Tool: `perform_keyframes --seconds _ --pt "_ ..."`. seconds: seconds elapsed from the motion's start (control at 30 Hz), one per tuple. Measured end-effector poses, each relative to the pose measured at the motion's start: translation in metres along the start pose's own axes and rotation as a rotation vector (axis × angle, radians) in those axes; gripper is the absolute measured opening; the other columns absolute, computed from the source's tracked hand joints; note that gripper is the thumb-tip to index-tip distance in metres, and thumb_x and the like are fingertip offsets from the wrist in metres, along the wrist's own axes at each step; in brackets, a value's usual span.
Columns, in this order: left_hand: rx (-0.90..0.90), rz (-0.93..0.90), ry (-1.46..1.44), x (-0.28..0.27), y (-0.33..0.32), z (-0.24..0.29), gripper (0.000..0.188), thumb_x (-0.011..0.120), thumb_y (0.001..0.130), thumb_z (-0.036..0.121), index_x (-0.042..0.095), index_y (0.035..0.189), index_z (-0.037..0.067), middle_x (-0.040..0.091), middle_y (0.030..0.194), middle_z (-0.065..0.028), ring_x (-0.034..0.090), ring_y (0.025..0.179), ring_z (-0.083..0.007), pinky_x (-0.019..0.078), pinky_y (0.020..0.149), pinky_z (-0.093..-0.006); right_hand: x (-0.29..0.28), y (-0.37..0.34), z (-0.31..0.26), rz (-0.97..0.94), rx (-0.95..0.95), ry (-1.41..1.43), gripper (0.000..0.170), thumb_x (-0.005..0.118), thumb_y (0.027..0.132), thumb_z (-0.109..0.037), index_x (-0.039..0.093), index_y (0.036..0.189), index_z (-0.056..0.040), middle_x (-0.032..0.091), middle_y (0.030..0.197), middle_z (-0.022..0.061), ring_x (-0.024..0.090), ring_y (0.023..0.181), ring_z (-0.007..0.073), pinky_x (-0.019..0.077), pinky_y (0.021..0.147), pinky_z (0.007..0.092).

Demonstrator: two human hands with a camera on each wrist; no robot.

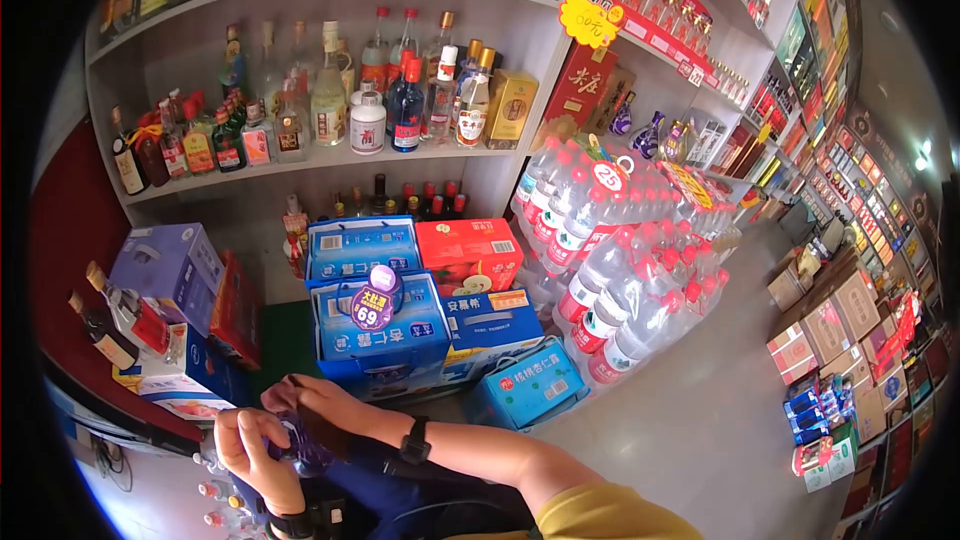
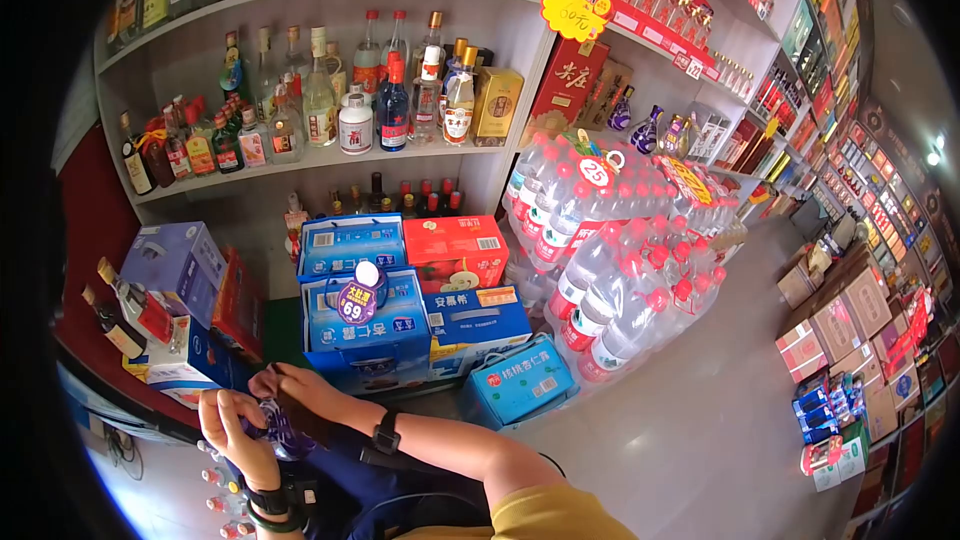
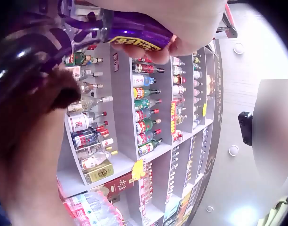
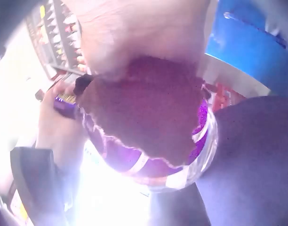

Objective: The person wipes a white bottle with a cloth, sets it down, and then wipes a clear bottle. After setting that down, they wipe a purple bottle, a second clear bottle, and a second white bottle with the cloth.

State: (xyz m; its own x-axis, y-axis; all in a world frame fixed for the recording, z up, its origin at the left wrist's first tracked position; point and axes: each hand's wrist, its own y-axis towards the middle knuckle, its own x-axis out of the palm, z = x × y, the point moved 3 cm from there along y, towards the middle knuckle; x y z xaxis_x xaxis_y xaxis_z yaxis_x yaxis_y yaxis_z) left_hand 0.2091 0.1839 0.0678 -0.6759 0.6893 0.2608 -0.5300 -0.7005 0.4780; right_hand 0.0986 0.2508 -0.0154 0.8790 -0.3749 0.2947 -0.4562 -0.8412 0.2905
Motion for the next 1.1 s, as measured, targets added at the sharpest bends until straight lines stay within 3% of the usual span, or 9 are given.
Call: perform_keyframes --seconds 0.1,0.33,0.4,0.5,0.57,0.77,0.9,1.03,1.1 --pt "-0.056 -0.119 -0.048 -0.003 0.010 0.003 0.028 0.050 0.099 0.021 0.046 0.076 0.005 0.049 0.053 -0.0025 0.041 0.043 -0.0085 0.0330 0.048 -0.0225 -0.010 0.000 0.008 0.032 -0.009 0.287 0.013 0.041 0.094 -0.007 0.051 0.102 -0.0022 0.050 0.095 0.0020 0.048 0.090 0.0133 0.0409 0.084 0.0265" --pt "-0.099 -0.472 -0.181 0.000 0.034 -0.002 0.030 0.057 0.095 0.020 0.052 0.072 0.002 0.054 0.051 -0.0051 0.050 0.044 -0.0115 0.0379 0.045 -0.0233 0.013 0.008 -0.039 -0.028 0.027 -0.371 0.029 0.042 0.097 -0.019 0.058 0.114 -0.0011 0.063 0.109 0.0178 0.062 0.105 0.0282 0.0460 0.090 0.0344" --pt "-0.243 -0.493 -0.235 -0.006 0.035 -0.007 0.024 0.060 0.093 0.017 0.056 0.076 0.000 0.057 0.056 -0.0062 0.052 0.046 -0.0125 0.0402 0.045 -0.0241 0.000 0.009 -0.013 -0.006 0.019 -0.267 0.025 0.044 0.101 -0.019 0.060 0.110 -0.0023 0.064 0.105 0.0112 0.060 0.101 0.0175 0.0472 0.088 0.0319" --pt "-0.268 -0.518 -0.234 -0.006 0.038 -0.005 0.011 0.062 0.092 0.008 0.060 0.086 -0.001 0.062 0.066 -0.0069 0.056 0.053 -0.0112 0.0449 0.051 -0.0240 -0.008 0.006 -0.016 0.133 0.482 -0.131 0.028 0.041 0.103 -0.022 0.060 0.110 -0.0016 0.063 0.106 0.0060 0.058 0.100 0.0142 0.0465 0.090 0.0287" --pt "-0.271 -0.360 -0.127 -0.010 0.034 -0.004 0.004 0.059 0.093 0.003 0.060 0.093 0.000 0.064 0.069 -0.0069 0.057 0.059 -0.0089 0.0438 0.056 -0.0214 -0.029 0.003 0.037 -0.009 -0.085 -0.179 0.030 0.040 0.104 -0.023 0.058 0.115 -0.0023 0.062 0.107 0.0061 0.057 0.099 0.0133 0.0451 0.089 0.0276" --pt "-0.213 0.232 -0.064 -0.023 -0.001 0.018 0.011 0.047 0.098 0.006 0.053 0.107 0.002 0.053 0.059 -0.0027 0.052 0.058 -0.0102 0.0451 0.082 -0.0303 -0.007 -0.025 0.033 0.353 0.156 0.018 0.033 0.036 0.105 -0.022 0.053 0.124 -0.0012 0.060 0.112 0.0059 0.055 0.105 0.0121 0.0424 0.092 0.0255" --pt "0.143 0.136 0.360 -0.027 -0.007 0.019 0.011 0.044 0.098 0.009 0.050 0.103 0.001 0.047 0.059 -0.0007 0.049 0.055 -0.0097 0.0468 0.069 -0.0270 0.001 -0.044 0.019 0.346 0.190 -0.116 0.032 0.037 0.104 -0.018 0.048 0.129 -0.0009 0.058 0.116 0.0054 0.055 0.105 0.0120 0.0424 0.093 0.0260" --pt "-0.078 0.193 -0.116 -0.026 -0.001 0.019 0.016 0.039 0.088 -0.010 0.046 0.095 0.003 0.047 0.061 -0.0001 0.047 0.053 -0.0089 0.0419 0.059 -0.0218 0.043 -0.045 -0.048 0.204 0.188 -0.007 0.038 0.043 0.098 -0.007 0.042 0.135 -0.0001 0.056 0.126 0.0105 0.058 0.108 0.0201 0.0431 0.098 0.0331" --pt "0.030 0.070 0.113 -0.028 -0.003 0.015 0.017 0.039 0.086 -0.012 0.045 0.092 0.003 0.047 0.060 -0.0003 0.046 0.053 -0.0090 0.0403 0.056 -0.0213 0.060 -0.032 -0.067 -0.029 -0.280 -0.713 0.045 0.046 0.094 -0.006 0.040 0.138 -0.0020 0.055 0.128 0.0166 0.060 0.107 0.0319 0.0446 0.097 0.0388"
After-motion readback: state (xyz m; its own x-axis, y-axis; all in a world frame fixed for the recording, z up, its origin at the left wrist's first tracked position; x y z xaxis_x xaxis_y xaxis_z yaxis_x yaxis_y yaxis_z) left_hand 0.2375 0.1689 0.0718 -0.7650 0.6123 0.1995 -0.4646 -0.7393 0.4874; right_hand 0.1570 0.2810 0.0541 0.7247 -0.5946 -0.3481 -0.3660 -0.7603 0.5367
